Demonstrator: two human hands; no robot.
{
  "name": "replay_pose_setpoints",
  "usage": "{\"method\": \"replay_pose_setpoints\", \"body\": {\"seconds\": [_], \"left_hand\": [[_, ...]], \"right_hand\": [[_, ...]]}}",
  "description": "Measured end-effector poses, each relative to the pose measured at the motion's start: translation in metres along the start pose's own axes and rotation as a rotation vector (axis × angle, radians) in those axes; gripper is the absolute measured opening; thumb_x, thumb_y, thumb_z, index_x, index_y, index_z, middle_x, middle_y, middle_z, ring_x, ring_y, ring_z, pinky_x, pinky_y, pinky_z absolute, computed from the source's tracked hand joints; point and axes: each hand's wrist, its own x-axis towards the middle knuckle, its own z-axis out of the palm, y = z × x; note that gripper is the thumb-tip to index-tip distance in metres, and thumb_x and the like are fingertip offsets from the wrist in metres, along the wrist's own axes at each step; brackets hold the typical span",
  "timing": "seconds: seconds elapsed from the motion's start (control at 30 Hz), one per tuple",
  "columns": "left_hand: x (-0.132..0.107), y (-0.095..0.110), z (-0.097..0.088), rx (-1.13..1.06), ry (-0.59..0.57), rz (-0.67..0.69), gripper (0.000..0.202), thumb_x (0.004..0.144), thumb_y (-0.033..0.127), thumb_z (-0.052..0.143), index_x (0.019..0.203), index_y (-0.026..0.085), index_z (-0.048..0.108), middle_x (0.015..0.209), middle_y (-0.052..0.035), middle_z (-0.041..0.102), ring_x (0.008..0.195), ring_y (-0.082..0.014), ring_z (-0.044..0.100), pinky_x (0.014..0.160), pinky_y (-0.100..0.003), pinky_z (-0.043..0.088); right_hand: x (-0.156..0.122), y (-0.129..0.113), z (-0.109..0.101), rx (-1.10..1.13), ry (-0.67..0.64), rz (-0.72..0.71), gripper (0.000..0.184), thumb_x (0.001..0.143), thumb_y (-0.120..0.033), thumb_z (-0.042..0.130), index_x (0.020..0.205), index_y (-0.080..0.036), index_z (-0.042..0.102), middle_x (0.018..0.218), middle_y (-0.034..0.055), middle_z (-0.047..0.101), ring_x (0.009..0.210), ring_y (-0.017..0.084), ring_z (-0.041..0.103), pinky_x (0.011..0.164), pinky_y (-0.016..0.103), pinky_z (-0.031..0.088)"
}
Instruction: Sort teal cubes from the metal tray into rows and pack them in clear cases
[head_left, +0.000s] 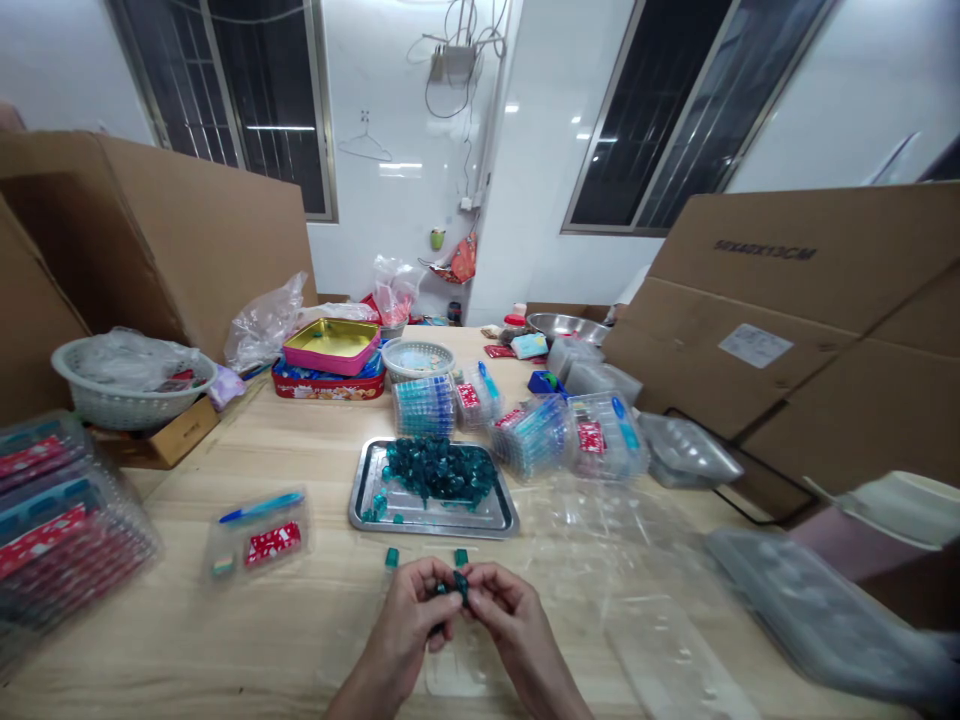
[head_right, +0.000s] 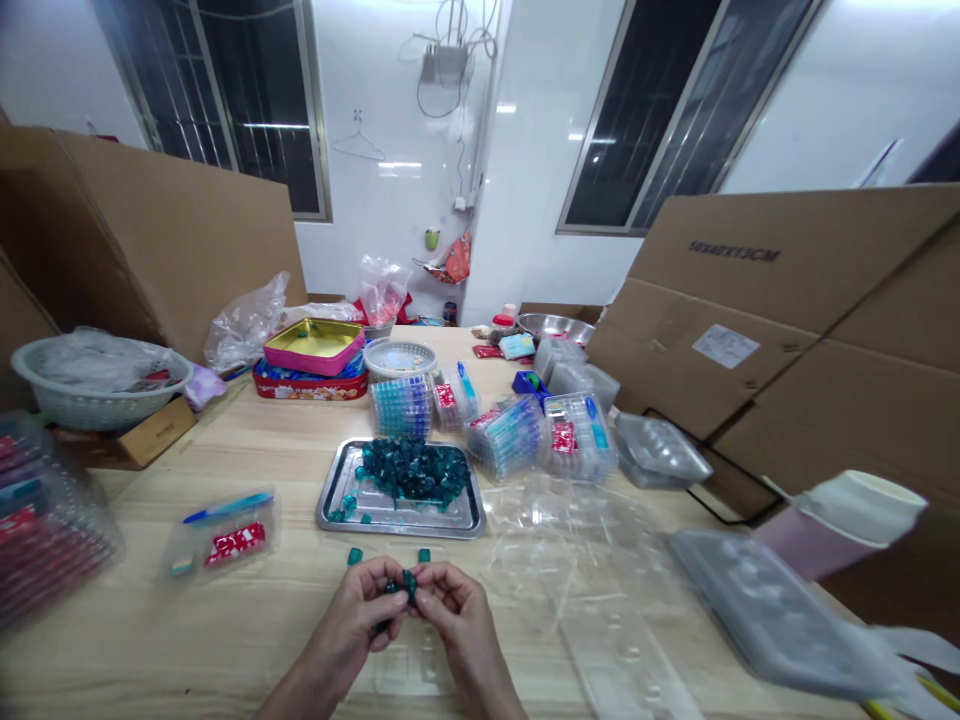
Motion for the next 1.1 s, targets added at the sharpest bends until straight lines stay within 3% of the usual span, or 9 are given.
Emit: {"method": "replay_pose_setpoints", "body": {"seconds": [0.1,0.2,0.33,0.43,0.67,0.83,0.93,1.1], "left_hand": [[-0.001,0.001,0.001,0.028,0.006,0.006,0.031,0.057,0.031,0.065,0.077,0.012,0.051,0.058,0.0038,0.053,0.038,0.0024,0.039,0.034,-0.008,0.018],[0.000,-0.001,0.002,0.070,0.069,0.003,0.033,0.056,0.034,0.066,0.075,0.012,0.051,0.051,0.0058,0.048,0.036,0.0016,0.037,0.034,-0.009,0.017],[0.004,-0.007,-0.002,0.248,0.176,0.063,0.029,0.055,0.031,0.068,0.072,0.010,0.056,0.053,0.0047,0.051,0.040,0.0024,0.040,0.039,-0.009,0.028],[0.005,-0.010,-0.005,0.385,0.198,0.124,0.021,0.058,0.026,0.065,0.069,0.009,0.061,0.056,0.0025,0.055,0.045,0.0028,0.043,0.044,-0.007,0.033],[0.000,-0.008,-0.003,0.275,0.158,0.032,0.022,0.058,0.029,0.064,0.066,0.009,0.059,0.043,0.0051,0.048,0.032,0.0008,0.037,0.036,-0.011,0.029],[0.004,-0.013,-0.004,0.346,0.211,0.077,0.020,0.056,0.026,0.063,0.062,0.008,0.060,0.046,0.0042,0.050,0.035,-0.0002,0.042,0.037,-0.011,0.032],[0.005,-0.012,-0.004,0.267,0.281,0.059,0.021,0.055,0.028,0.064,0.061,0.010,0.054,0.039,0.0067,0.045,0.031,0.0001,0.038,0.034,-0.010,0.025],[0.001,-0.005,-0.003,0.086,0.237,0.002,0.045,0.045,0.044,0.074,0.065,0.014,0.048,0.043,0.0070,0.049,0.028,-0.0015,0.036,0.028,-0.011,0.013]], "right_hand": [[-0.003,-0.002,0.001,-0.075,-0.016,-0.035,0.024,0.064,-0.030,0.075,0.078,-0.016,0.062,0.082,0.0026,0.062,0.065,0.011,0.056,0.064,0.023,0.046],[-0.006,-0.010,0.002,-0.289,-0.012,-0.084,0.025,0.067,-0.031,0.072,0.083,-0.015,0.061,0.071,0.0022,0.061,0.065,0.013,0.057,0.063,0.023,0.045],[-0.008,-0.019,0.004,-0.609,-0.029,-0.129,0.017,0.070,-0.029,0.066,0.074,-0.013,0.062,0.070,0.0051,0.062,0.064,0.015,0.058,0.059,0.024,0.045],[-0.009,-0.022,0.005,-0.692,-0.057,-0.146,0.014,0.072,-0.027,0.062,0.074,-0.013,0.063,0.070,0.0061,0.063,0.065,0.016,0.060,0.059,0.024,0.046],[-0.014,-0.025,0.004,-0.879,-0.135,-0.227,0.013,0.078,-0.025,0.056,0.076,-0.015,0.063,0.072,0.0055,0.063,0.064,0.016,0.060,0.058,0.023,0.046],[-0.014,-0.019,0.005,-1.098,-0.119,-0.344,0.016,0.078,-0.018,0.048,0.077,-0.016,0.064,0.070,0.0047,0.063,0.062,0.014,0.059,0.059,0.023,0.044],[-0.012,-0.018,0.005,-1.096,-0.028,-0.320,0.017,0.075,-0.015,0.047,0.075,-0.016,0.064,0.068,0.0049,0.063,0.061,0.015,0.059,0.058,0.024,0.043],[-0.012,-0.022,0.010,-0.945,-0.044,-0.240,0.013,0.076,-0.025,0.054,0.076,-0.015,0.061,0.065,0.0039,0.061,0.057,0.014,0.057,0.053,0.022,0.043]]}}
